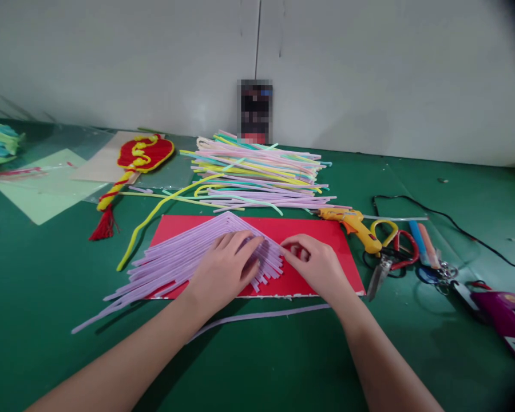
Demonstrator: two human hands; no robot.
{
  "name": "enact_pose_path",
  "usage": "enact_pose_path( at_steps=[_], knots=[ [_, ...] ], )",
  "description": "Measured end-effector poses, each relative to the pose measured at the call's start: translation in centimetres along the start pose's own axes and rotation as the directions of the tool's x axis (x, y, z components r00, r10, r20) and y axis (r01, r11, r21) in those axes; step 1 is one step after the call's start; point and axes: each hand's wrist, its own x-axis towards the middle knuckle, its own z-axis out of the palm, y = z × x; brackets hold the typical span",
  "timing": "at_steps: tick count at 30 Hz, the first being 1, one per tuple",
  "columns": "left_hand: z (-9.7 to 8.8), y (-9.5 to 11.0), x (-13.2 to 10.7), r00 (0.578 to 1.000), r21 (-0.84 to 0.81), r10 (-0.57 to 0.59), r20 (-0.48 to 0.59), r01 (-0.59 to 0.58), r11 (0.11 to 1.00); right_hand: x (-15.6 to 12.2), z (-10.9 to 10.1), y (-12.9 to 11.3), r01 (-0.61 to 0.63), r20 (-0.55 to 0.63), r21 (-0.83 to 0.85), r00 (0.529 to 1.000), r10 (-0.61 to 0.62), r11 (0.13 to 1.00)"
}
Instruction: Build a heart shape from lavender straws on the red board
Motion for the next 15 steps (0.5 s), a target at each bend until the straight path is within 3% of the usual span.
enact_pose_path(
  at_steps=[15],
  knots=[
    [0.03, -0.17, 0.27, 0.999, -0.09, -0.028, 0.026, 0.031, 0.995, 0.0, -0.02, -0.12, -0.002, 0.0, -0.002, 1.0, 0.002, 1.0]
  ],
)
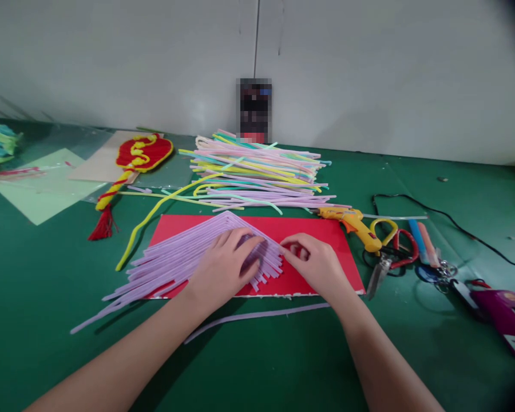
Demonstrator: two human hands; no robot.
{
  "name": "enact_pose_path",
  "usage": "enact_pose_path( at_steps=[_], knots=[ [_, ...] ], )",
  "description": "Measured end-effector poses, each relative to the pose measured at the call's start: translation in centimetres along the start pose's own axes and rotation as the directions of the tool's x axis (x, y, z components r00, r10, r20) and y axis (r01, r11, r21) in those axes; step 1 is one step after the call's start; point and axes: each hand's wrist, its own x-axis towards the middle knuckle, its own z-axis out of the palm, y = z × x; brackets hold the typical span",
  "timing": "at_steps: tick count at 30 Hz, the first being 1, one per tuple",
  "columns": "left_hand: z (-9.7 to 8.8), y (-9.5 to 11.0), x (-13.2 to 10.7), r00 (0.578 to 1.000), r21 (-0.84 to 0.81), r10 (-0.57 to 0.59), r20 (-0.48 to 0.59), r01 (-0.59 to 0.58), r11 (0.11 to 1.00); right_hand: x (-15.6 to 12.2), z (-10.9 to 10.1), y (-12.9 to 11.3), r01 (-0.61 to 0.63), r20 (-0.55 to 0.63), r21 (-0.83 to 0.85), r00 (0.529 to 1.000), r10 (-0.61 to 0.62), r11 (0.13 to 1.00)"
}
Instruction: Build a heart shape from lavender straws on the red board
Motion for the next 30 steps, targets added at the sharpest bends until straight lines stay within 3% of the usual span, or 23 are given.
enact_pose_path(
  at_steps=[30],
  knots=[
    [-0.14, 0.13, 0.1, 0.999, 0.031, -0.019, 0.049, 0.018, 0.999, 0.0, 0.03, 0.02, -0.028, 0.019, 0.001, 0.999, 0.028, 1.0]
  ],
)
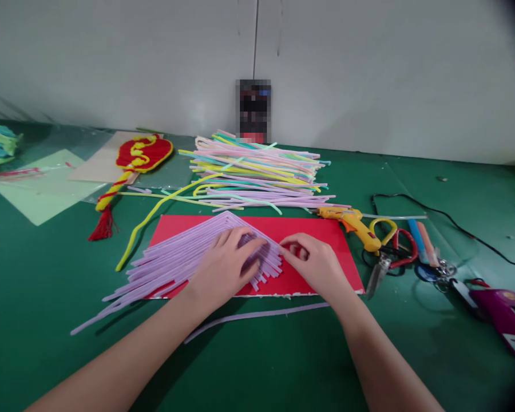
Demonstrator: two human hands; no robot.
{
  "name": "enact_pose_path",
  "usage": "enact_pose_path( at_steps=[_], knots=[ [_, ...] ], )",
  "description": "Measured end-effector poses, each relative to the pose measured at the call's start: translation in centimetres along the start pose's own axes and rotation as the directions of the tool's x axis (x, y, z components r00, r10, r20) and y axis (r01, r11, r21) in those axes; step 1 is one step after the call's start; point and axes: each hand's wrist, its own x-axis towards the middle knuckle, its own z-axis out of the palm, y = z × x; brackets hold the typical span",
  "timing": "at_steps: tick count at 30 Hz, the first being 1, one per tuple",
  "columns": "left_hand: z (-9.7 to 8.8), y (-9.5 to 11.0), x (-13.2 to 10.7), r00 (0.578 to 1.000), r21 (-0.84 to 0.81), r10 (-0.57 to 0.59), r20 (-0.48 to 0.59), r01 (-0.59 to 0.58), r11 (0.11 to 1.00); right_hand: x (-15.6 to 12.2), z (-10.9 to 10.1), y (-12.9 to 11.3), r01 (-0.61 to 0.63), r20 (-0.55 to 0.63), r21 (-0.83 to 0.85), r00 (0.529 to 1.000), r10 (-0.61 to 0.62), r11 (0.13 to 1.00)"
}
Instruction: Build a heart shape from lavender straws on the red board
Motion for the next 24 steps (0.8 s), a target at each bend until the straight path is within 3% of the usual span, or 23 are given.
enact_pose_path(
  at_steps=[24],
  knots=[
    [0.65, -0.43, -0.29, 0.979, -0.045, 0.178, -0.099, -0.183, 0.982, 0.02, 0.15, 0.12, -0.033, -0.042, 0.045, 0.999, 0.035, 0.998]
  ],
)
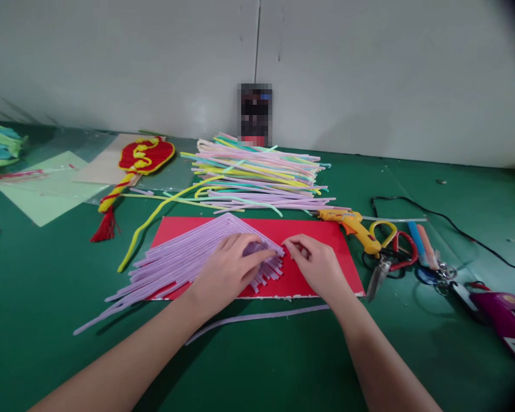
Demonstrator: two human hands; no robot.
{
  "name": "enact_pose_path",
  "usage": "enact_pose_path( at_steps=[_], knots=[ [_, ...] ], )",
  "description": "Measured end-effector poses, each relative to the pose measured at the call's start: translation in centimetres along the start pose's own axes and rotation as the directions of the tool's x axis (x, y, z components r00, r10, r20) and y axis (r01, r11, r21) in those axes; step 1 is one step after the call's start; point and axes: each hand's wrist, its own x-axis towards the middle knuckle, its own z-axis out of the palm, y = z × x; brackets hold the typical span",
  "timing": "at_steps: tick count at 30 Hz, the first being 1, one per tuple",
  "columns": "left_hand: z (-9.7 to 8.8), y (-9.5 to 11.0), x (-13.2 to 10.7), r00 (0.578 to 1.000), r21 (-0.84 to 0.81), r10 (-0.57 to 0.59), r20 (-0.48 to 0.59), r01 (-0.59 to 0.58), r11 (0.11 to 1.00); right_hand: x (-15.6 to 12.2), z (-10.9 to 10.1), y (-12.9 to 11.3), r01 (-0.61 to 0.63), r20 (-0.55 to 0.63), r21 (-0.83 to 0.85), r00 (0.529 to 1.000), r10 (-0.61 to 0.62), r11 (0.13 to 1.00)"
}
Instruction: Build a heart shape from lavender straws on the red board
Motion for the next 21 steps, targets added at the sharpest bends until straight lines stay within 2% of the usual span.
enact_pose_path(
  at_steps=[8, 15, 21],
  knots=[
    [-0.12, 0.11, -0.11, 0.997, -0.126, -0.017, -0.075, 0.008, 0.992, 0.1, -0.08, 0.02, -0.016, -0.008, 0.045, 1.0, 0.016, 0.999],
    [-0.33, 0.05, 0.0, 0.976, -0.23, -0.202, -0.077, 0.18, 0.956, 0.24, 0.12, 0.18, 0.006, -0.031, 0.05, 1.0, -0.004, 0.999],
    [-0.29, 0.05, 0.09, 0.97, -0.226, -0.232, -0.076, 0.21, 0.951, 0.28, 0.23, -0.1, 0.05, -0.112, 0.031, 0.993, -0.046, 0.998]
  ],
)
